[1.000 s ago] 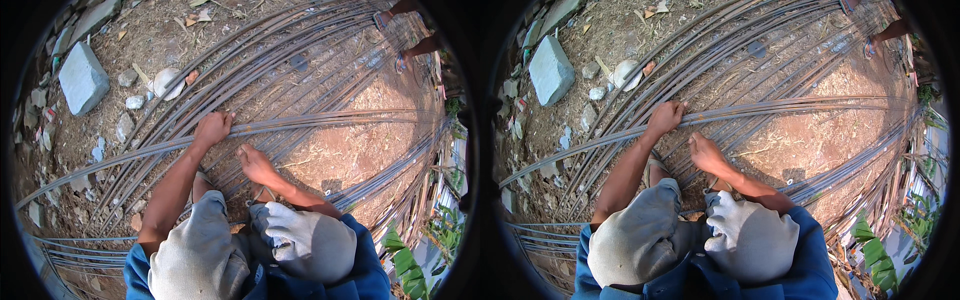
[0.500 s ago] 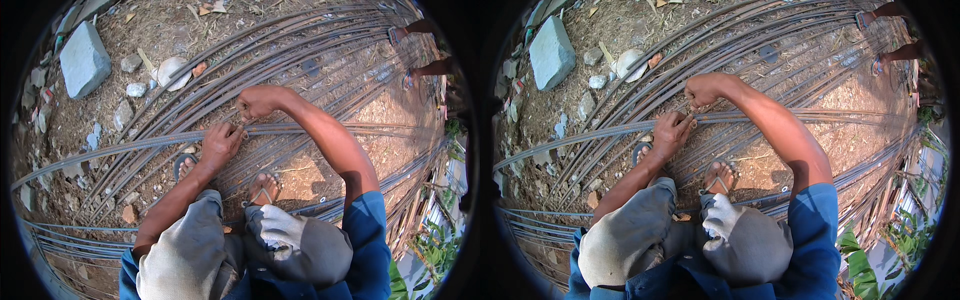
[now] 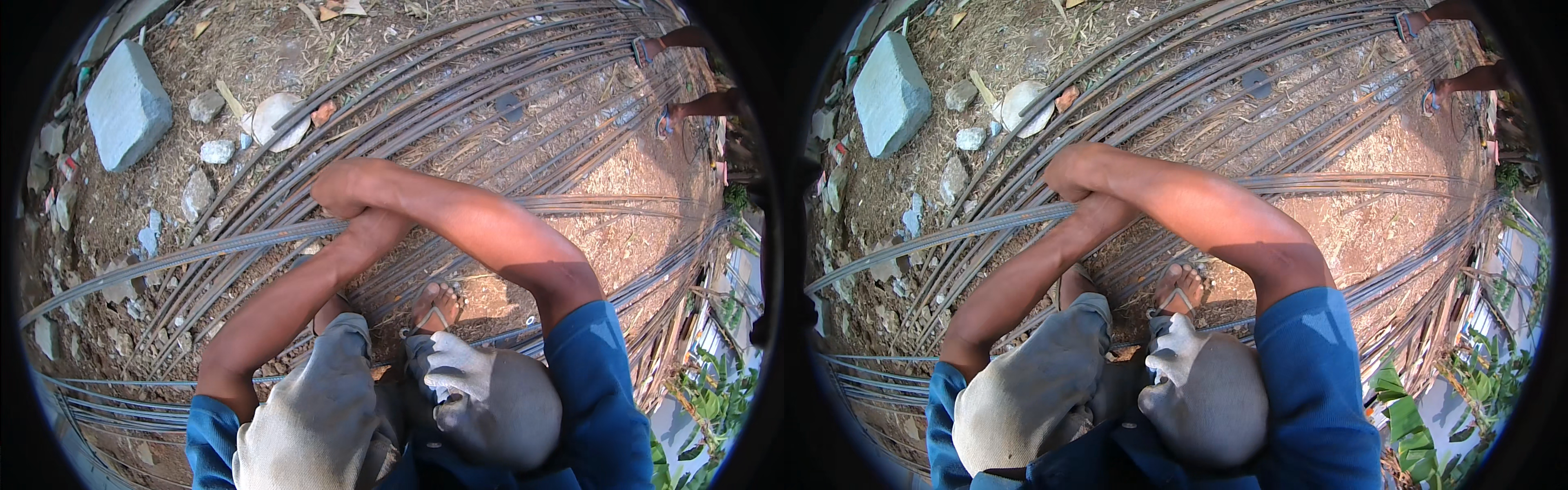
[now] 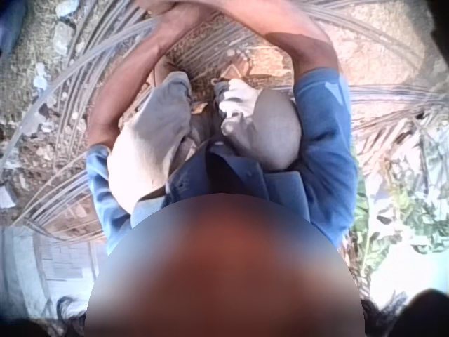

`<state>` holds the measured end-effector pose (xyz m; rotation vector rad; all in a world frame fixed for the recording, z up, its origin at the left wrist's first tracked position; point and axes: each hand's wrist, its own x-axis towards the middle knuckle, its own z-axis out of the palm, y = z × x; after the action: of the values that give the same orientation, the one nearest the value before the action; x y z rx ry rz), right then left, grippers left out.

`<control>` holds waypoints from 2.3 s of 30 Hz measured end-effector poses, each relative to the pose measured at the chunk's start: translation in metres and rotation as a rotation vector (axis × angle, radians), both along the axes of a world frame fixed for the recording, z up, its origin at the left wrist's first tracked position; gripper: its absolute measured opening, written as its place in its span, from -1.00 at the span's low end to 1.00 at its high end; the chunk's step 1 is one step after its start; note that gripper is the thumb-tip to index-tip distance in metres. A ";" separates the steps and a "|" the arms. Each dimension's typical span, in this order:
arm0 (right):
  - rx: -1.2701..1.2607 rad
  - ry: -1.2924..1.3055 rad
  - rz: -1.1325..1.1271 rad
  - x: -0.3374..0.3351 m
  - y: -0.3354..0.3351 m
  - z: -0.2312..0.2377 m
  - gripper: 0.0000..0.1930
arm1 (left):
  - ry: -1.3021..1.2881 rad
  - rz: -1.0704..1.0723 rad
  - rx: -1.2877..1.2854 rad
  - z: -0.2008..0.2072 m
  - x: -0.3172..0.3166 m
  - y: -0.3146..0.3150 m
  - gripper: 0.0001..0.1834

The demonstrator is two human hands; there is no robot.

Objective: The person uses two metal bars to pry and straighten long steel rods lying on the ground. After straightening, the person gathers the rods into a bundle and measures them with a tape measure.

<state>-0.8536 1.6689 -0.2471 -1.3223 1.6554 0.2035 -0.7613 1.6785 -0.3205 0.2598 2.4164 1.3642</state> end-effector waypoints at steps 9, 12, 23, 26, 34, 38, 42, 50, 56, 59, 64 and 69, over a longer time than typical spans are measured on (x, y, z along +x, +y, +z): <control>-0.524 0.059 -0.903 0.027 0.090 0.032 -0.41 | 0.190 -0.209 -0.240 0.022 -0.024 0.003 -0.70; -0.903 0.473 -1.006 0.036 0.132 0.028 -0.44 | -0.014 -0.143 -0.401 0.030 -0.037 0.008 -0.70; -0.629 0.236 -1.131 0.044 0.195 0.036 -0.74 | -0.167 0.446 -0.638 0.035 -0.026 0.054 -0.74; -0.639 0.315 -0.986 0.050 0.197 0.049 -0.79 | -0.327 -0.097 -0.662 0.040 -0.043 0.062 -0.57; -0.349 0.174 -1.123 0.065 0.222 0.117 -0.79 | -0.175 0.457 0.105 0.084 -0.078 -0.093 -0.62; -0.126 0.034 -1.300 0.076 0.258 0.156 -0.78 | -0.426 1.879 0.017 0.159 0.034 -0.167 -0.52; 0.163 -0.178 -1.602 0.107 0.324 0.233 -0.78 | -0.990 1.304 -0.172 0.263 0.204 -0.153 -0.59; -0.119 -0.363 -1.894 0.150 0.341 0.427 -0.70 | -1.127 1.068 0.166 0.457 0.297 -0.051 -0.63; -0.122 0.119 -1.759 0.183 0.355 0.482 -0.74 | -1.108 0.868 0.171 0.478 0.181 -0.071 -0.65; -0.105 0.216 -1.886 0.218 0.363 0.493 -0.75 | -1.035 0.933 0.110 0.501 0.136 -0.114 -0.65; -0.053 0.318 -1.948 0.286 0.356 0.494 -0.76 | -0.829 1.007 0.101 0.543 0.046 -0.213 -0.66; -0.023 0.095 -2.176 0.297 0.325 0.548 -0.76 | -0.639 0.914 0.277 0.579 -0.020 -0.239 -0.70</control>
<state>-0.5566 1.9938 0.3014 0.9418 2.2007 -1.0146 -0.7810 1.4397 0.2589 -1.1676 1.8014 1.7474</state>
